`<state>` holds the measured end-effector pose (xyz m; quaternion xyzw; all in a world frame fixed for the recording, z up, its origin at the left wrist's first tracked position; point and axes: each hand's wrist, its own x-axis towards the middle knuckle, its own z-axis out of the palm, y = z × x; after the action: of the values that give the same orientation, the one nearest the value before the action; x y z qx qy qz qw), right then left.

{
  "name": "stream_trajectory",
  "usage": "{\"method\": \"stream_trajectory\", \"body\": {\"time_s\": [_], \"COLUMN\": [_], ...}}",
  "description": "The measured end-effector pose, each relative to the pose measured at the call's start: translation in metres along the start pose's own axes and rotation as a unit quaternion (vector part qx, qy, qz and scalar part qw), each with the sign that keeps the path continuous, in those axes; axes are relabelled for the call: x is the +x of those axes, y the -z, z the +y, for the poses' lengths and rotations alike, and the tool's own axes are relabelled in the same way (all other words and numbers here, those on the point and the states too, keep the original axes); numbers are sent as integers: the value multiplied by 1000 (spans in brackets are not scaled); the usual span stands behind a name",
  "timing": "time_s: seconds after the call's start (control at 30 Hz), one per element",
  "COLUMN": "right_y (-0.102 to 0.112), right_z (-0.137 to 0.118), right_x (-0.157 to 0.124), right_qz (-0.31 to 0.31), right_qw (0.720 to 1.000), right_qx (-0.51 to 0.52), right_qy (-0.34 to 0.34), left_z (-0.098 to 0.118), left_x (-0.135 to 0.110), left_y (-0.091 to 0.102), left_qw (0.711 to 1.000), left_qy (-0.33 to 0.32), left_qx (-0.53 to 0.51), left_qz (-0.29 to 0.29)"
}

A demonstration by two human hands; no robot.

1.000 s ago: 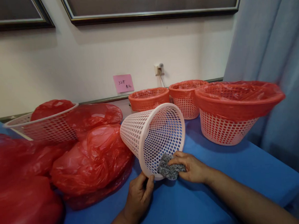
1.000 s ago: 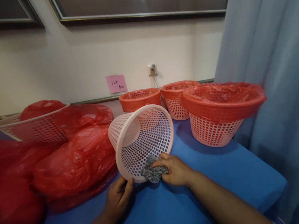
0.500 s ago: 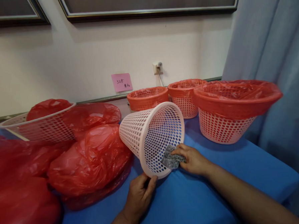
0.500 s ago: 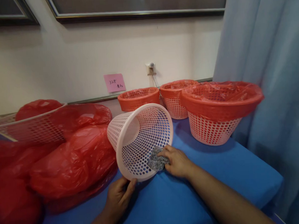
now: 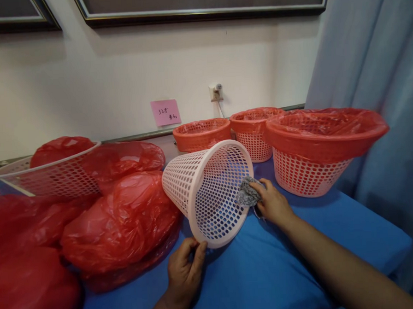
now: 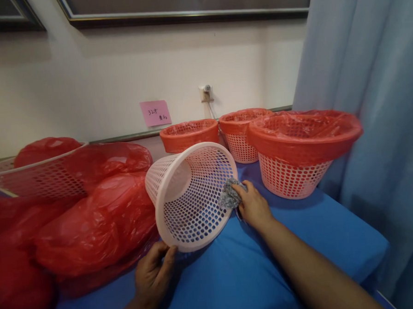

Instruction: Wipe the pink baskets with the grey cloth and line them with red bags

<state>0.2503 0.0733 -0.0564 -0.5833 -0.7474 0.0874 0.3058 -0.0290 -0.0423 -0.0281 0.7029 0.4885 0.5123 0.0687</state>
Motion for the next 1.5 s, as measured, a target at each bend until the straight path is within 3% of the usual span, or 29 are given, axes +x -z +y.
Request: {"method": "stream_trajectory", "body": {"time_s": [0.13, 0.2, 0.3, 0.43, 0.57, 0.67, 0.77, 0.83, 0.9, 0.97, 1.07, 1.17, 1.23, 1.3, 1.4, 1.43, 1.5], "right_y": [0, 0, 0, -1, -4, -4, -2, -1, -1, -3, -9, -13, -14, -13, -11, -10, -10], "right_z": [-12, -19, -26, -23, -5, 5, -2, -11, -17, -14, 5, 20, 20, 13, 1, -1, 2], "right_x": [-8, -14, -19, -16, -2, 3, -3, -10, -14, -12, 0, 9, 8, 2, -6, -7, -4], "right_qz": [-102, -157, -198, -184, -62, -20, -87, -149, -186, -173, -60, 19, 2, -68, -173, -181, -133], "right_qw": [990, 970, 942, 954, 995, 999, 992, 971, 953, 955, 984, 990, 989, 980, 943, 936, 946], "right_qx": [40, 97, 171, 140, 54, 27, 63, 106, 148, 168, 152, 140, 149, 180, 240, 253, 256], "right_qy": [94, 157, 211, 193, 51, -13, 72, 152, 190, 171, 68, -12, -3, 57, 154, 166, 145], "left_z": [-3, -4, -5, -6, -2, 1, 1, 0, -2, -6, -11, -13, -12, -10, -10, -10, -10], "left_x": [0, 0, 1, 2, 3, 3, 3, 2, 0, -2, -4, -5, -4, -3, -3, -3, -3], "left_y": [-7, -13, -19, -17, -12, -10, -10, -10, -9, -8, -7, -8, -9, -9, -8, -8, -7], "left_qw": [994, 985, 977, 979, 984, 985, 986, 986, 987, 986, 986, 987, 987, 987, 987, 987, 988], "left_qy": [4, 17, 27, -6, -30, -25, -13, -9, -5, -2, -8, -7, 3, 9, 7, 3, -4], "left_qx": [-17, -16, -9, -12, -16, -18, -22, -18, -16, -18, -21, -28, -28, -23, -22, -24, -27], "left_qz": [-109, -170, -210, -202, -173, -169, -167, -163, -161, -164, -165, -158, -156, -157, -160, -160, -153]}}
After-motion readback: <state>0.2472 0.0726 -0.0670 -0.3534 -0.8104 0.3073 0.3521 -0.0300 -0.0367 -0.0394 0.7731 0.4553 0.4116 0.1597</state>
